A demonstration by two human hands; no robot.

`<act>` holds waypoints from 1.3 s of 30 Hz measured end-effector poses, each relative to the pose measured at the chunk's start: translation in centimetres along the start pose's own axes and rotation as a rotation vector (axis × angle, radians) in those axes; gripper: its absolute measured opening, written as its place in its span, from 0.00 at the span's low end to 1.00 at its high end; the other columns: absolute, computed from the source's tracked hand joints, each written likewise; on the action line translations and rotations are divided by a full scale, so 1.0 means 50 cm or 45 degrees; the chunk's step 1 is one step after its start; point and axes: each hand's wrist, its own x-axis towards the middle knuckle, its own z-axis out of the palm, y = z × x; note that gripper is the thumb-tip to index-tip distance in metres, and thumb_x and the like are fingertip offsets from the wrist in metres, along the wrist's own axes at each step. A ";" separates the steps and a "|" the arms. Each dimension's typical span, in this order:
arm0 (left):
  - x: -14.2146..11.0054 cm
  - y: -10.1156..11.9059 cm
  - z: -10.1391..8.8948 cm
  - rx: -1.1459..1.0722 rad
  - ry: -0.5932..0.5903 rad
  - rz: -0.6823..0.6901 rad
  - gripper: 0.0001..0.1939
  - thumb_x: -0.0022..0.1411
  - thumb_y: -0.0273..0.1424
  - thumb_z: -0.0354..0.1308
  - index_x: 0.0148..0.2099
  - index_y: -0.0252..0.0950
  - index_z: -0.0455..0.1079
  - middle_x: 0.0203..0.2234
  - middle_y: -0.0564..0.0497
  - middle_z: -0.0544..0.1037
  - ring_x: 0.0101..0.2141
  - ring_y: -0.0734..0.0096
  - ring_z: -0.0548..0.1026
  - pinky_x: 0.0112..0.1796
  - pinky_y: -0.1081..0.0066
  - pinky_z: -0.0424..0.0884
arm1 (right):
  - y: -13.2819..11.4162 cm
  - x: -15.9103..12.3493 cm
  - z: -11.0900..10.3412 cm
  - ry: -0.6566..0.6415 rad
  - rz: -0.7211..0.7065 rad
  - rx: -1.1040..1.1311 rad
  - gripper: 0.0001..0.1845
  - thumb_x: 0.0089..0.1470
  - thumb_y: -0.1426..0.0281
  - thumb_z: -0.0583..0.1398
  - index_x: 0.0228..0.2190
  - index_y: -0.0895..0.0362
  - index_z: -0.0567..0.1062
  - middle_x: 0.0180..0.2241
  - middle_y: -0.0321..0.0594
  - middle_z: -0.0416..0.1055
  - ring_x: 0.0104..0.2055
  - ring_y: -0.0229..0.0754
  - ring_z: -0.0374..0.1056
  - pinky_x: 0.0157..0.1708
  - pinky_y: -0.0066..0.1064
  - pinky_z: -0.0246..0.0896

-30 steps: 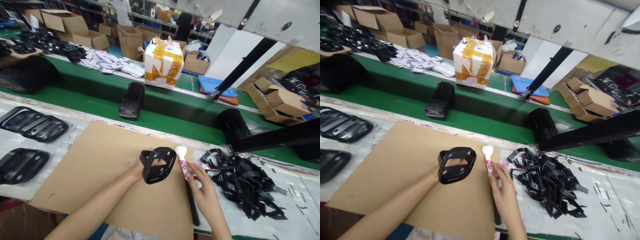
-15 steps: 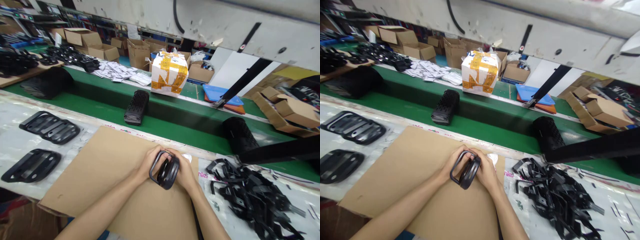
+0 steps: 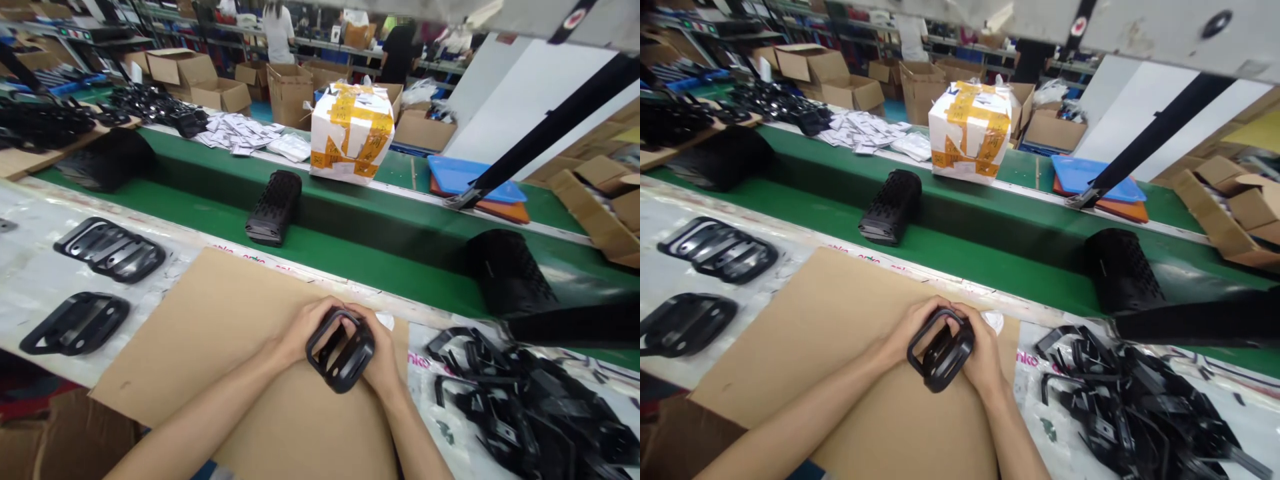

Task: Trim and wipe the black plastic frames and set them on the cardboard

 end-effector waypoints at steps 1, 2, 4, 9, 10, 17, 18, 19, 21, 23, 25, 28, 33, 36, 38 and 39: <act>0.000 -0.001 0.000 -0.005 -0.027 -0.029 0.09 0.70 0.31 0.55 0.50 0.39 0.73 0.43 0.51 0.83 0.43 0.64 0.81 0.45 0.69 0.75 | -0.002 -0.001 0.000 -0.001 0.005 -0.008 0.12 0.70 0.66 0.62 0.53 0.47 0.78 0.48 0.39 0.81 0.49 0.47 0.79 0.49 0.36 0.74; 0.000 -0.001 -0.001 -0.006 -0.051 -0.053 0.10 0.68 0.30 0.56 0.50 0.39 0.73 0.43 0.51 0.83 0.43 0.63 0.81 0.45 0.68 0.75 | -0.004 -0.001 0.000 -0.002 -0.002 -0.020 0.12 0.69 0.66 0.62 0.53 0.48 0.78 0.48 0.39 0.81 0.48 0.46 0.79 0.49 0.36 0.74; 0.001 0.003 -0.003 0.007 -0.082 -0.088 0.10 0.66 0.30 0.57 0.49 0.39 0.74 0.41 0.52 0.83 0.42 0.63 0.80 0.43 0.69 0.74 | -0.009 -0.001 -0.003 0.001 -0.050 -0.045 0.10 0.69 0.67 0.62 0.51 0.48 0.79 0.46 0.39 0.81 0.47 0.46 0.78 0.48 0.36 0.73; 0.009 0.016 -0.012 -0.283 -0.087 -0.264 0.13 0.71 0.42 0.58 0.47 0.38 0.72 0.30 0.54 0.78 0.29 0.69 0.76 0.32 0.71 0.70 | -0.018 0.002 -0.006 0.069 -0.100 -0.061 0.08 0.71 0.67 0.61 0.47 0.49 0.80 0.43 0.38 0.82 0.43 0.46 0.79 0.46 0.36 0.73; 0.010 0.017 -0.014 -0.411 -0.088 -0.340 0.17 0.72 0.47 0.55 0.47 0.38 0.71 0.26 0.55 0.76 0.24 0.71 0.73 0.28 0.72 0.68 | -0.018 0.002 -0.005 0.087 -0.090 -0.067 0.08 0.71 0.67 0.61 0.47 0.49 0.80 0.43 0.38 0.82 0.43 0.46 0.79 0.46 0.36 0.73; -0.004 0.019 -0.009 -0.615 -0.236 -0.501 0.34 0.70 0.61 0.50 0.26 0.36 0.66 0.17 0.55 0.68 0.20 0.74 0.66 0.24 0.72 0.61 | -0.003 -0.005 -0.003 0.174 -0.051 -0.064 0.13 0.71 0.66 0.61 0.53 0.49 0.80 0.45 0.40 0.82 0.44 0.47 0.79 0.47 0.37 0.75; -0.006 0.019 -0.005 -0.601 -0.214 -0.502 0.33 0.70 0.60 0.51 0.26 0.37 0.64 0.18 0.55 0.68 0.21 0.74 0.65 0.25 0.72 0.60 | -0.002 -0.007 -0.003 0.172 -0.053 -0.054 0.14 0.71 0.66 0.61 0.54 0.48 0.79 0.46 0.40 0.82 0.44 0.47 0.79 0.47 0.37 0.75; -0.008 0.018 -0.003 -0.597 -0.190 -0.513 0.33 0.69 0.60 0.52 0.26 0.37 0.64 0.18 0.56 0.67 0.21 0.74 0.64 0.25 0.72 0.60 | -0.002 -0.008 -0.004 0.161 -0.059 -0.041 0.14 0.71 0.66 0.61 0.55 0.48 0.79 0.46 0.39 0.82 0.45 0.46 0.79 0.47 0.36 0.75; -0.009 0.017 0.001 -0.588 -0.157 -0.528 0.33 0.69 0.60 0.52 0.26 0.38 0.63 0.18 0.57 0.65 0.21 0.74 0.63 0.25 0.71 0.59 | -0.003 -0.009 -0.004 0.129 -0.077 -0.015 0.14 0.71 0.67 0.60 0.56 0.48 0.78 0.47 0.40 0.82 0.45 0.46 0.79 0.47 0.35 0.75; -0.011 0.018 0.002 -0.559 -0.151 -0.527 0.33 0.70 0.60 0.50 0.26 0.38 0.62 0.17 0.57 0.65 0.21 0.73 0.63 0.26 0.70 0.59 | -0.005 -0.009 -0.004 0.120 -0.079 0.007 0.14 0.71 0.66 0.60 0.55 0.48 0.78 0.45 0.40 0.82 0.43 0.45 0.79 0.45 0.35 0.75; -0.015 0.023 0.002 -0.517 -0.177 -0.504 0.34 0.72 0.60 0.46 0.26 0.38 0.64 0.18 0.56 0.67 0.23 0.72 0.65 0.28 0.70 0.62 | -0.006 -0.009 -0.004 0.146 -0.052 0.013 0.12 0.71 0.65 0.60 0.53 0.49 0.79 0.40 0.39 0.82 0.38 0.45 0.79 0.41 0.34 0.76; -0.022 0.033 0.003 -0.480 -0.257 -0.445 0.35 0.74 0.60 0.40 0.31 0.38 0.69 0.22 0.54 0.72 0.27 0.68 0.70 0.33 0.68 0.66 | -0.003 -0.011 -0.004 0.195 -0.009 0.004 0.11 0.69 0.64 0.61 0.49 0.50 0.81 0.35 0.38 0.81 0.33 0.45 0.77 0.39 0.36 0.76; -0.023 0.044 0.007 -0.335 -0.261 -0.425 0.35 0.74 0.60 0.37 0.30 0.39 0.66 0.23 0.53 0.73 0.28 0.66 0.72 0.35 0.67 0.68 | -0.004 -0.013 -0.004 0.221 0.052 0.003 0.11 0.68 0.62 0.62 0.47 0.50 0.82 0.32 0.37 0.79 0.29 0.44 0.76 0.36 0.36 0.76; -0.020 0.047 0.009 -0.257 -0.247 -0.413 0.34 0.75 0.59 0.36 0.29 0.40 0.64 0.22 0.54 0.72 0.28 0.66 0.71 0.36 0.67 0.68 | -0.013 -0.011 -0.002 0.256 0.083 0.001 0.10 0.68 0.61 0.63 0.45 0.50 0.82 0.29 0.36 0.78 0.27 0.44 0.73 0.36 0.37 0.75; -0.019 0.048 0.008 -0.207 -0.253 -0.387 0.34 0.76 0.58 0.35 0.28 0.40 0.64 0.22 0.54 0.72 0.29 0.65 0.72 0.37 0.67 0.68 | -0.017 -0.008 -0.002 0.272 0.103 0.008 0.10 0.67 0.60 0.64 0.44 0.50 0.83 0.27 0.35 0.77 0.27 0.45 0.73 0.37 0.38 0.75; -0.019 0.048 0.007 -0.186 -0.248 -0.374 0.34 0.76 0.57 0.35 0.29 0.40 0.65 0.22 0.53 0.73 0.29 0.65 0.72 0.37 0.67 0.69 | -0.017 -0.007 -0.001 0.274 0.113 0.016 0.10 0.67 0.60 0.64 0.44 0.50 0.83 0.27 0.35 0.76 0.27 0.46 0.74 0.37 0.39 0.75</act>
